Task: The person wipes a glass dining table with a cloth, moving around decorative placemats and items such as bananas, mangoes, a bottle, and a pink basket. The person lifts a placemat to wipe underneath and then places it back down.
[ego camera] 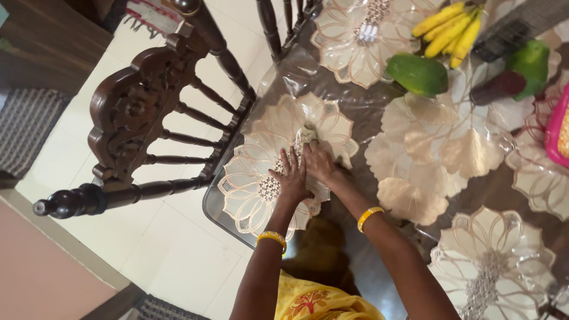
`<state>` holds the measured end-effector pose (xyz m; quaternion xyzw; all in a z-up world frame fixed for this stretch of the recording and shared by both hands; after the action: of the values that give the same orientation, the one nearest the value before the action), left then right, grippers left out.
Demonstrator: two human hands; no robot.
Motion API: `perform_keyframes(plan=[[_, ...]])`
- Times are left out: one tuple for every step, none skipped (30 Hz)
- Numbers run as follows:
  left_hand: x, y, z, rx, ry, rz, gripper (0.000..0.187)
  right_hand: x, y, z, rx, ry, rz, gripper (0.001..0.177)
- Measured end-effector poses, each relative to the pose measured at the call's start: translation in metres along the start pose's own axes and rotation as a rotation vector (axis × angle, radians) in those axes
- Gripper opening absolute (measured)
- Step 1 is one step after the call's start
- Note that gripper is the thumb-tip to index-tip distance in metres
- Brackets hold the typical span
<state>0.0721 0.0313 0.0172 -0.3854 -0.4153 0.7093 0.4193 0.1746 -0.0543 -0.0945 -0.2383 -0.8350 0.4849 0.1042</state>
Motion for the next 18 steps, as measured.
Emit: perform_keyframes(plan=[[0.001,0.0,0.0,0.015,-0.002,-0.017,0.151,-0.001,0.002,-0.006,-0.036,-0.14,0.096,0.046],[0.002,-0.002,-0.001,0.004,-0.006,-0.002,0.153,-0.009,0.004,-0.008,-0.048,-0.25,0.132,0.049],[0.001,-0.002,0.001,-0.003,-0.009,0.016,0.154,-0.032,0.007,-0.012,-0.017,-0.124,0.096,0.044],[0.0,-0.003,0.002,-0.01,-0.012,0.034,0.156,-0.062,0.014,-0.019,0.019,0.0,0.06,0.039],[0.001,-0.004,0.004,-0.019,-0.015,0.031,0.155,-0.092,0.02,-0.025,0.058,0.125,0.022,0.034],[0.0,-0.006,0.006,-0.028,-0.017,0.028,0.154,-0.122,0.023,-0.027,0.102,0.248,-0.016,0.029],[0.001,-0.01,0.004,-0.042,-0.011,0.02,0.152,-0.151,0.021,-0.024,0.159,0.332,-0.048,0.019],[0.001,-0.013,0.003,-0.044,-0.013,0.025,0.153,-0.175,0.014,-0.016,0.195,0.404,0.026,0.018],[0.0,-0.015,0.004,-0.042,-0.016,0.032,0.153,-0.195,0.003,-0.003,0.235,0.476,0.101,0.018],[-0.001,-0.016,0.006,-0.041,-0.018,0.039,0.153,-0.21,-0.013,0.008,0.109,0.528,0.08,0.024],[-0.002,-0.016,0.006,-0.032,-0.017,0.031,0.153,-0.222,-0.029,0.018,-0.021,0.578,0.06,0.03],[-0.003,-0.016,0.007,-0.024,-0.017,0.022,0.154,-0.232,-0.039,0.03,-0.019,0.682,0.1,0.028],[-0.002,-0.017,0.007,-0.019,-0.017,0.013,0.154,-0.237,-0.044,0.036,-0.021,0.785,0.141,0.026],[0.0,-0.018,0.006,-0.013,-0.02,0.008,0.155,-0.238,-0.045,0.037,-0.037,0.831,0.166,0.028],[-0.001,-0.018,0.005,-0.007,-0.018,0.006,0.155,-0.239,-0.044,0.038,-0.051,0.877,0.195,0.03],[-0.001,-0.018,0.003,0.0,-0.017,0.004,0.155,-0.237,-0.039,0.035,-0.066,0.924,0.225,0.032],[-0.002,-0.016,0.004,-0.003,-0.009,0.004,0.155,-0.232,-0.029,0.029,-0.089,0.898,0.166,0.028],[-0.003,-0.014,0.005,-0.005,-0.002,0.004,0.155,-0.225,-0.018,0.022,-0.097,0.868,0.121,0.028]])
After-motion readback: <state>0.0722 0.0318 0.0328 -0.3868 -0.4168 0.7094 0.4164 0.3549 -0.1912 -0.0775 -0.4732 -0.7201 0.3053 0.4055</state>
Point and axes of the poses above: each hand's wrist, its own z-axis away from the middle knuckle, its own y-axis out of the palm, x = y × z, the point moved 4 cm from there along -z, towards the middle knuckle, and after that the axes turned 11 degrees about -x, right-handed, at the moved point
